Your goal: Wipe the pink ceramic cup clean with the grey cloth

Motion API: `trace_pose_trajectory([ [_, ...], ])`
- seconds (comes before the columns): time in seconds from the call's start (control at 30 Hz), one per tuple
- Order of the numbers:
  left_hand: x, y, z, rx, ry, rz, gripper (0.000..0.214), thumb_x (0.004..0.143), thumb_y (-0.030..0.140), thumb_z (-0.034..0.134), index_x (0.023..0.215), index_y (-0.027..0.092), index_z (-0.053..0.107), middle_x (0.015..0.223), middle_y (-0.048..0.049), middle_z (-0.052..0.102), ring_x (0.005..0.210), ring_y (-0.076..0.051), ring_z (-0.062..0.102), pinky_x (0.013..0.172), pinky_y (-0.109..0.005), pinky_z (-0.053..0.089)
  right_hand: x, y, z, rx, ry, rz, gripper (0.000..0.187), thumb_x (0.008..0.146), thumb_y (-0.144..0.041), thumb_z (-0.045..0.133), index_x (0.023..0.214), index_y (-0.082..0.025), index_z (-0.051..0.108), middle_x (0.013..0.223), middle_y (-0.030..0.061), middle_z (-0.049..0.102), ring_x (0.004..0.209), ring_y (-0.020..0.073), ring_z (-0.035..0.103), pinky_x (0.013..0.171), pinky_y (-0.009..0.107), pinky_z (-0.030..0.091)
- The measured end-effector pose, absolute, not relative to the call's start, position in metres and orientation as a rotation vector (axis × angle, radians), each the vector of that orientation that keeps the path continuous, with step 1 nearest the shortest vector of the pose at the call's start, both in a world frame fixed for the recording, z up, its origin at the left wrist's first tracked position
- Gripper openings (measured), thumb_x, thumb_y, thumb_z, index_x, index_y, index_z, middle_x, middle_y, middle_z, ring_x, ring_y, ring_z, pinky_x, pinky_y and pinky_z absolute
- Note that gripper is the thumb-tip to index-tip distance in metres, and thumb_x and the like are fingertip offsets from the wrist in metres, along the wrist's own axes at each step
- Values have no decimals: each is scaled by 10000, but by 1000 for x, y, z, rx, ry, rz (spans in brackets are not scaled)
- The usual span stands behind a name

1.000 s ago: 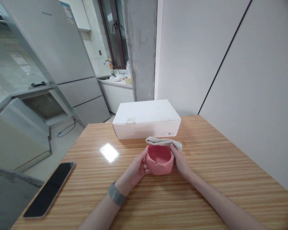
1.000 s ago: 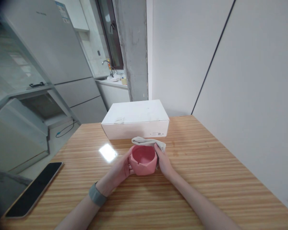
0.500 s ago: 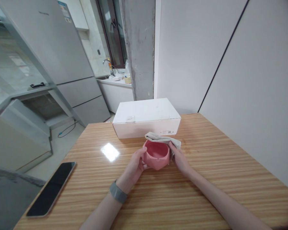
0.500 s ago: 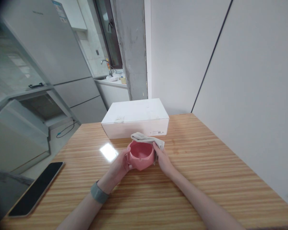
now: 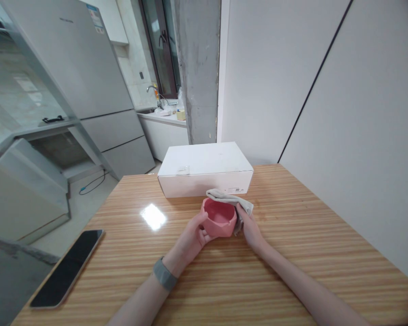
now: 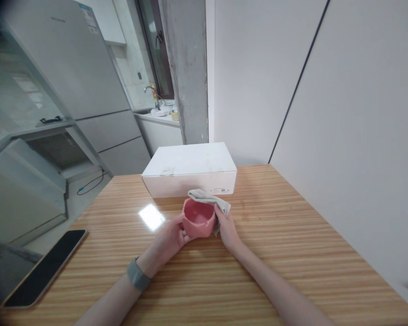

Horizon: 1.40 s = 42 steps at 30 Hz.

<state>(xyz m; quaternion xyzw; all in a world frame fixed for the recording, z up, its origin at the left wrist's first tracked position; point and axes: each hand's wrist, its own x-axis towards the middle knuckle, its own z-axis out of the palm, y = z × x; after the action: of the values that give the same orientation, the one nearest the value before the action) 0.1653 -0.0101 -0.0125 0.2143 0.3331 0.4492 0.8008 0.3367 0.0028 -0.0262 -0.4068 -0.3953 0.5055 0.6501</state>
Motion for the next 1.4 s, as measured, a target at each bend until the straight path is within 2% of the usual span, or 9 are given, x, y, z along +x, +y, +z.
trace_pose_trajectory([
  [0.13,157,-6,-11,396,730,856,433,918,480,478,888,92,668,749,-85,711,655,-166,676,670,-287,563,338,2,-22,-909,-832,1230,453,703,-630,733,972,-266,755,1117,37,767,1205,323,607,1120,474,383],
  [0.37,157,-7,-19,550,773,788,322,868,425,616,944,123,697,666,-12,669,517,-110,579,532,-240,528,341,2,-18,-922,-784,1364,428,662,-633,758,850,-248,756,940,49,801,1069,346,684,1012,499,486],
  [0.6,155,-6,-23,525,817,889,286,837,386,652,979,141,691,732,-12,696,538,-111,590,508,-238,531,338,3,-18,-903,-852,1383,467,685,-646,734,943,-256,754,1061,55,780,1154,343,642,1057,501,447],
  [0.7,156,-5,-22,482,826,936,239,850,357,639,937,138,681,720,-16,703,551,-116,614,553,-252,557,338,5,-24,-898,-868,1323,446,696,-645,728,953,-282,753,1077,35,778,1191,332,619,1101,500,396],
  [0.87,162,-8,-16,436,789,1010,163,872,231,604,964,113,671,858,-83,748,743,-151,701,750,-284,587,339,7,-29,-862,-896,1257,437,756,-585,714,1083,-297,722,1235,2,717,1313,282,522,1175,448,304],
  [0.97,165,-12,-12,434,745,1018,123,862,176,611,944,112,677,875,-84,752,779,-150,706,794,-279,578,340,8,-31,-866,-893,1252,448,763,-577,711,1107,-290,715,1246,4,711,1311,276,525,1173,447,308],
  [1.07,165,-15,-12,442,720,977,117,819,141,665,931,115,686,828,-65,748,742,-146,702,766,-272,576,342,8,-32,-903,-882,1259,451,756,-608,699,1055,-271,736,1184,24,742,1254,300,574,1149,492,334],
  [1.27,162,-12,-15,520,748,870,328,862,409,643,1063,156,697,948,-75,753,705,-144,689,655,-252,561,342,4,-21,-958,-875,1240,442,706,-640,726,938,-265,762,1058,49,783,1136,339,644,1096,516,393],
  [1.4,159,-12,-19,612,758,825,398,831,447,667,1080,138,692,898,-85,751,725,-172,681,659,-277,559,341,2,-15,-962,-856,1259,453,650,-664,751,858,-262,761,1033,53,789,1109,363,656,1061,526,436],
])
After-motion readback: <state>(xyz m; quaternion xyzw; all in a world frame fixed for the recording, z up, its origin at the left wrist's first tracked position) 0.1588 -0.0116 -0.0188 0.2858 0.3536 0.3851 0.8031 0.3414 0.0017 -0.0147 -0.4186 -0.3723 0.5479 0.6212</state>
